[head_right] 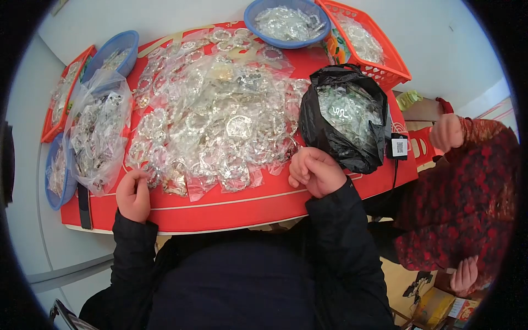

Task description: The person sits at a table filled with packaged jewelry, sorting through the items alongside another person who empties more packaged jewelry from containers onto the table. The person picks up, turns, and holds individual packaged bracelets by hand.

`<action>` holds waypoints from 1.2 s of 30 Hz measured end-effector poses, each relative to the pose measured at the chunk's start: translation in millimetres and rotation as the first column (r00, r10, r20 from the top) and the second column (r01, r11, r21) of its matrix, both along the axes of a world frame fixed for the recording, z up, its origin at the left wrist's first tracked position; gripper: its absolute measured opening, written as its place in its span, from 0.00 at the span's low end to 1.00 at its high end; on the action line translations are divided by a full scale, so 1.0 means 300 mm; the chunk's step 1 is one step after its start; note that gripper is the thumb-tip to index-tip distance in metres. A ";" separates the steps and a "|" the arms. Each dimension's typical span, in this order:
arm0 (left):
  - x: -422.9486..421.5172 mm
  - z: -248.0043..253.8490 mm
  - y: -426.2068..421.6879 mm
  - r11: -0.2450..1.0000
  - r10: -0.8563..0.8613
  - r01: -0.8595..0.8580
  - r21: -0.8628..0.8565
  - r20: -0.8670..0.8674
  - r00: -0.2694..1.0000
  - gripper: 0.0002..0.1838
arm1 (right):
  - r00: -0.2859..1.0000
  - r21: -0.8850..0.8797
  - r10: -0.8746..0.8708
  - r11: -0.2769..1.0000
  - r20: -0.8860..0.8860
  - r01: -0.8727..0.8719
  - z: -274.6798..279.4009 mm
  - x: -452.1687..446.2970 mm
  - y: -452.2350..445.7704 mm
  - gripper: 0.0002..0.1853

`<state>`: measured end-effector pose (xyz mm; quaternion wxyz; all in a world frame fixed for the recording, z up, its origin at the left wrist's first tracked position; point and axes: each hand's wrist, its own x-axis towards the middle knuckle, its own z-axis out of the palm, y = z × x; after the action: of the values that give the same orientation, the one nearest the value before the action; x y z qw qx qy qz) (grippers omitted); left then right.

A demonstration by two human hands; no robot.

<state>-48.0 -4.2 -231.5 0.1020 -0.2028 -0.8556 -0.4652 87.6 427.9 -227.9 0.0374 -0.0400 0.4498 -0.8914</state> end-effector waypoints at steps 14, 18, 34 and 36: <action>-0.027 -0.022 -0.018 0.990 -0.016 0.004 0.138 0.084 0.996 0.07 | 0.998 -0.026 0.021 0.999 0.066 -0.019 0.006 0.013 0.013 0.16; -0.022 -0.010 -0.015 0.989 -0.023 0.002 0.147 0.145 0.989 0.06 | 0.997 -0.020 -0.008 1.000 0.077 0.009 0.000 0.010 0.013 0.16; -0.020 0.028 0.008 0.997 -0.021 0.014 0.074 0.092 0.996 0.05 | 0.997 0.044 -0.069 0.997 0.040 0.068 -0.006 0.005 -0.004 0.16; -0.027 0.018 -0.001 0.996 -0.025 0.017 0.093 0.088 0.996 0.05 | 0.997 0.037 -0.068 0.997 0.044 0.067 -0.013 -0.002 -0.001 0.16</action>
<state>-56.1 -4.5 -226.1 0.0680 -0.1861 -0.8347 -0.5137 87.0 427.5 -231.9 0.0181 -0.0040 0.4659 -0.8847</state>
